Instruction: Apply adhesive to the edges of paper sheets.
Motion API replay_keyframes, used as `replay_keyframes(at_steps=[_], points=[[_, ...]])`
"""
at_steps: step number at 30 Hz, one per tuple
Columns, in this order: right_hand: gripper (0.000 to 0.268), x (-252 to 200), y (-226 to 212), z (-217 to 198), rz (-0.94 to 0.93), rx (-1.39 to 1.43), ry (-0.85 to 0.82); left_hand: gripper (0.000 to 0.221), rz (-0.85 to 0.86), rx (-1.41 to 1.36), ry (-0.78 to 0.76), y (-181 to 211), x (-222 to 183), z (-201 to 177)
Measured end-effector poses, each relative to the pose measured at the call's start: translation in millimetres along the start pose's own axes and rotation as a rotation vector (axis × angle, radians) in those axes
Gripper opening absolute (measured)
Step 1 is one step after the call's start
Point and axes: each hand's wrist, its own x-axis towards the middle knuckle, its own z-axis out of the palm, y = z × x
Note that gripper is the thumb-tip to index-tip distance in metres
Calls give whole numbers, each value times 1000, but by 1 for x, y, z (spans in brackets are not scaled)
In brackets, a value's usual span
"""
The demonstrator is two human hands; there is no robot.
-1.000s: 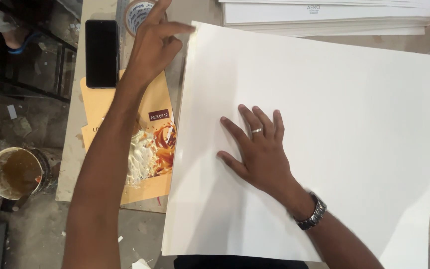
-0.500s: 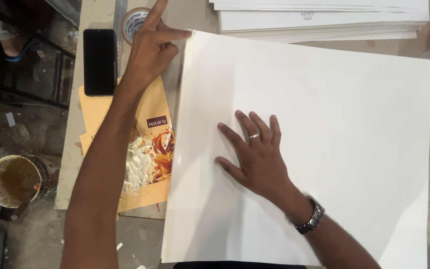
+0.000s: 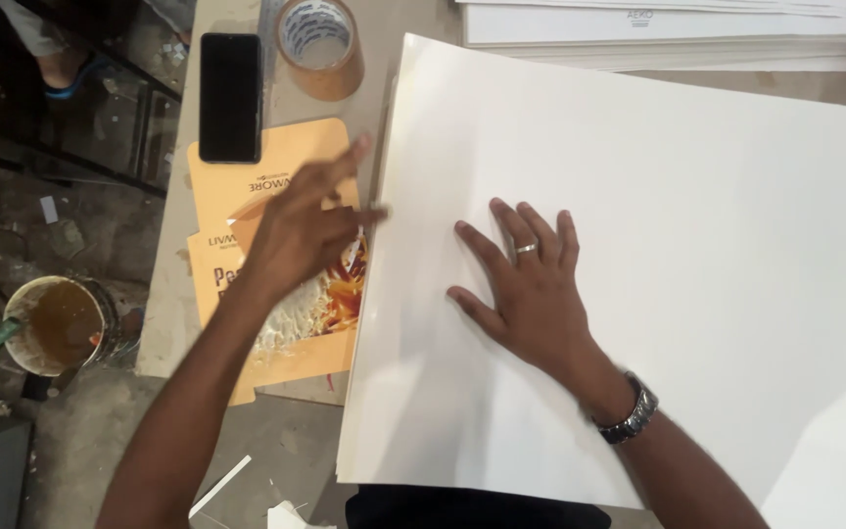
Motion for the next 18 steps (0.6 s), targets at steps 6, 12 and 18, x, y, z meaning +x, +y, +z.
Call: replay_keyframes(at_steps=[6, 12, 18], points=[[63, -1, 3, 5, -8, -26, 4, 43, -495, 71, -411, 73, -51, -23], [63, -3, 5, 8, -20, -35, 19, 29, -242, 150, -99, 111, -144, -18], [64, -3, 6, 8, -15, -20, 23, 47, -147, 89, -87, 159, -189, -50]])
